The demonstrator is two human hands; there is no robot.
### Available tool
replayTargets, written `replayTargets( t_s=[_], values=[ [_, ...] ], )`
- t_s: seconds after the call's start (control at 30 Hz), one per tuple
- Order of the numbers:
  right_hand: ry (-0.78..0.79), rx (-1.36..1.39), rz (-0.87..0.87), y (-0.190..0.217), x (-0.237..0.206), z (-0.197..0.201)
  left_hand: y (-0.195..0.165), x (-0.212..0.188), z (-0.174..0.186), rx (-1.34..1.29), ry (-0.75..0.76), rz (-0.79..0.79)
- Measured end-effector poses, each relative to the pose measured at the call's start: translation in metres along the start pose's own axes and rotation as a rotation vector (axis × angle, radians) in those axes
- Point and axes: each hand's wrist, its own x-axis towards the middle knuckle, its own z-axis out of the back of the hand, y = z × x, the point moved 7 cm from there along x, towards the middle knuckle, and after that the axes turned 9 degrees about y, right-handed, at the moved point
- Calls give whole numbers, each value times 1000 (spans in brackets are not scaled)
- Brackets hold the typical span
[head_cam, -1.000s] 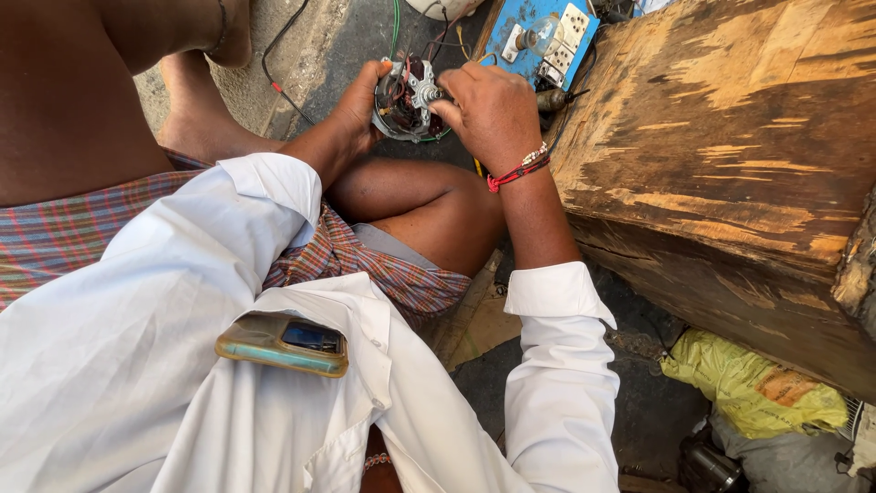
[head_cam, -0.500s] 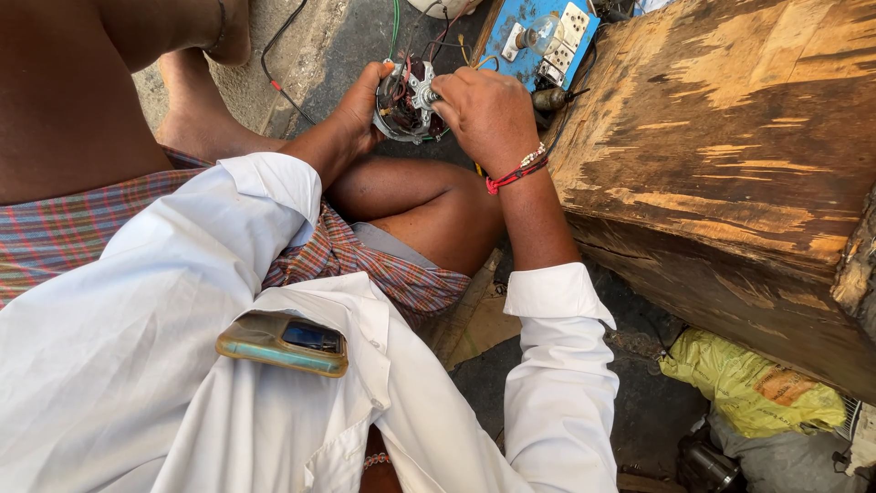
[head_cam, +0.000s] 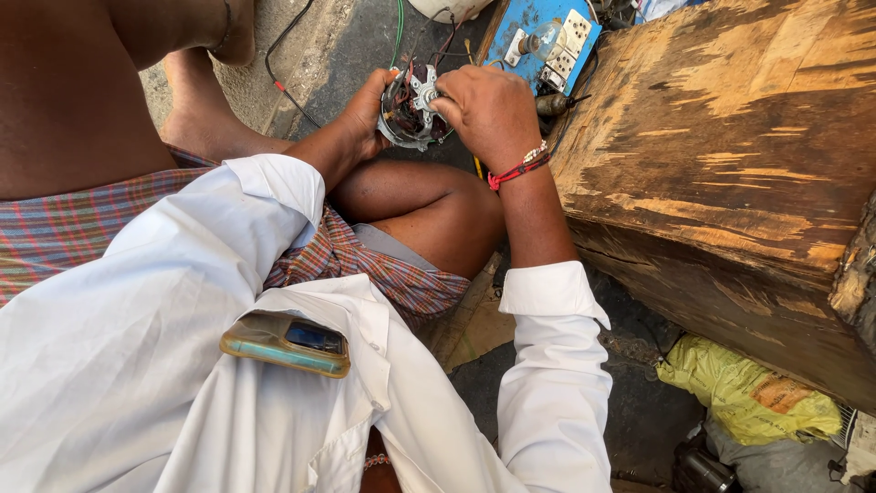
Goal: The person sits on the floor repairing a small electric motor. They hold the motor housing, manipulate its internal wiring and components by hand, and use a screwdriver to unscrew and tighten parts of the motor assembly.
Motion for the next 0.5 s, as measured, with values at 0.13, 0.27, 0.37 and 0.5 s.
replayTargets(
  t_s=[0.13,0.27,0.37,0.5],
  values=[
    [-34,14,29,0,-2,6,3,3,2,-84,20,0],
    [1,45,-18,0,-2,5,3,3,4,-22,-1,7],
    [41,15,-95,-4,-1,2,2,4,1,-32,22,-1],
    [-49,135,-4,1,-4,11,2,3,-1,-24,14,13]
  ],
)
